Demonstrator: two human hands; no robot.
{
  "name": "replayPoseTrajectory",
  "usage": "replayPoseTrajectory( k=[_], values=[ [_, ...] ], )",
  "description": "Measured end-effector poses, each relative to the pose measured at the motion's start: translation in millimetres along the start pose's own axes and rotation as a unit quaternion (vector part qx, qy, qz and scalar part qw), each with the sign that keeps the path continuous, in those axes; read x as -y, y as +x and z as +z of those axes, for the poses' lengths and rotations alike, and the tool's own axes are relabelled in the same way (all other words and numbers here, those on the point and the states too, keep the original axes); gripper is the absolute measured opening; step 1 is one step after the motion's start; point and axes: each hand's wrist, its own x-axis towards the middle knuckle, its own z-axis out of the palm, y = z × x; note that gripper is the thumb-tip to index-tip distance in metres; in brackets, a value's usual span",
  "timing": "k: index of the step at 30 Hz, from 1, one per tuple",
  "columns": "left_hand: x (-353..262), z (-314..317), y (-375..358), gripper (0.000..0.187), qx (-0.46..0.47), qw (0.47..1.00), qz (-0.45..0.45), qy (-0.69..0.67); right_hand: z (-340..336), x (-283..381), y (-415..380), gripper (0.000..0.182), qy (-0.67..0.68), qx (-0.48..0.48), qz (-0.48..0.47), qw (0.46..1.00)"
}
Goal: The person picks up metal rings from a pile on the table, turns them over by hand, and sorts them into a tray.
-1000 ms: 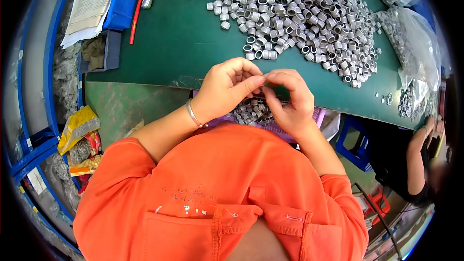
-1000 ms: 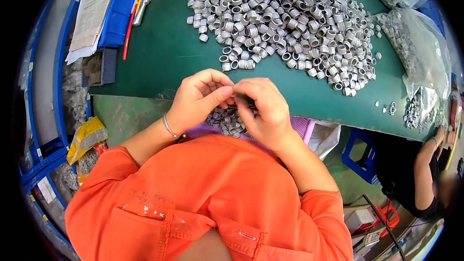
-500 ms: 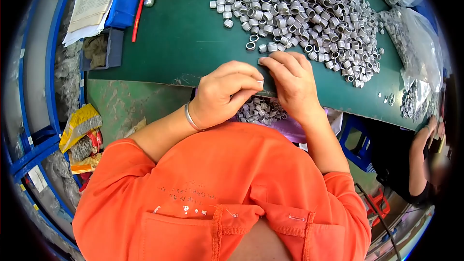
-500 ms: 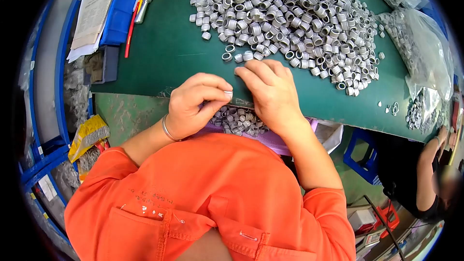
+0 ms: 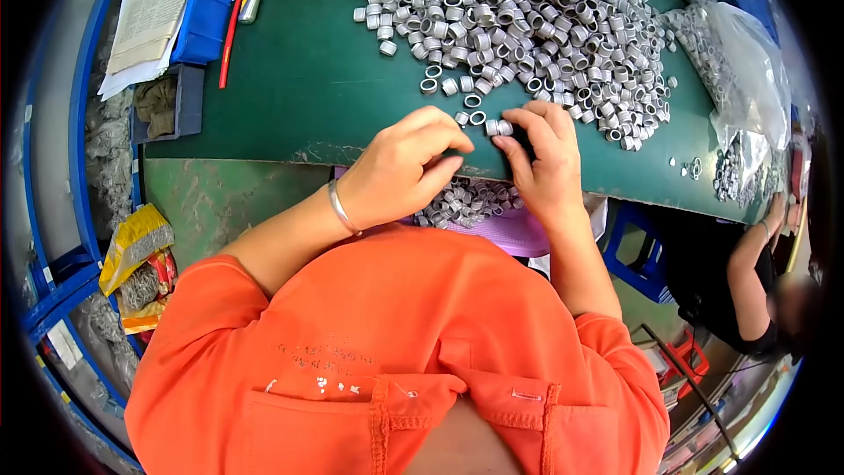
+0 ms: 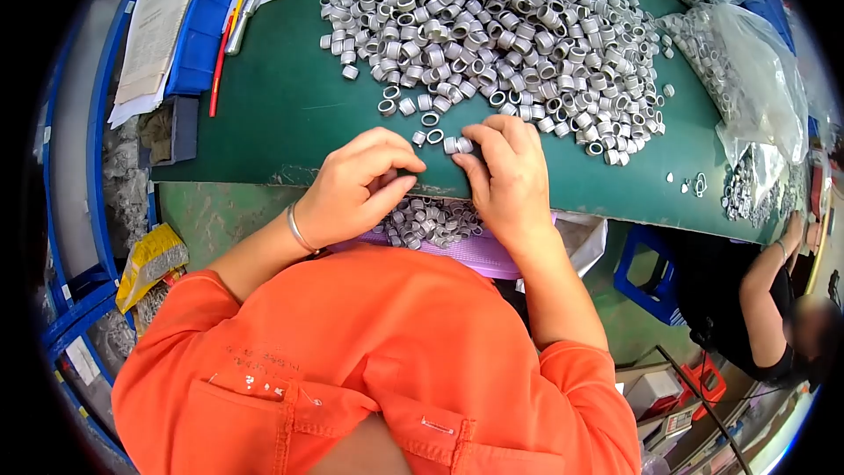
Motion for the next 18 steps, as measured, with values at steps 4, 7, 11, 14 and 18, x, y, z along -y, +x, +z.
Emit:
replayPoseTrajectory(
  k=[4,7,11,14,18],
  values=[
    [-4,8,4,0.014,0.003,0.99,-0.105,-0.089,-2,1,-11,0.028,0.151,-0.007,0.089,0.985],
    [-12,12,8,0.014,0.013,0.931,-0.234,-0.281,3,6,-21,0.029,0.292,-0.04,0.161,0.942],
    [-8,16,6,0.014,0.013,0.925,-0.203,-0.321,0,23,-16,0.025,0.287,-0.035,0.044,0.956],
    [-1,18,4,0.017,-0.038,0.969,-0.057,-0.236,5,14,-19,0.024,0.342,-0.048,0.016,0.938],
    [-7,13,4,0.018,-0.042,0.988,0.021,-0.146,-2,21,-24,0.016,0.369,-0.045,0.055,0.927]
  ],
)
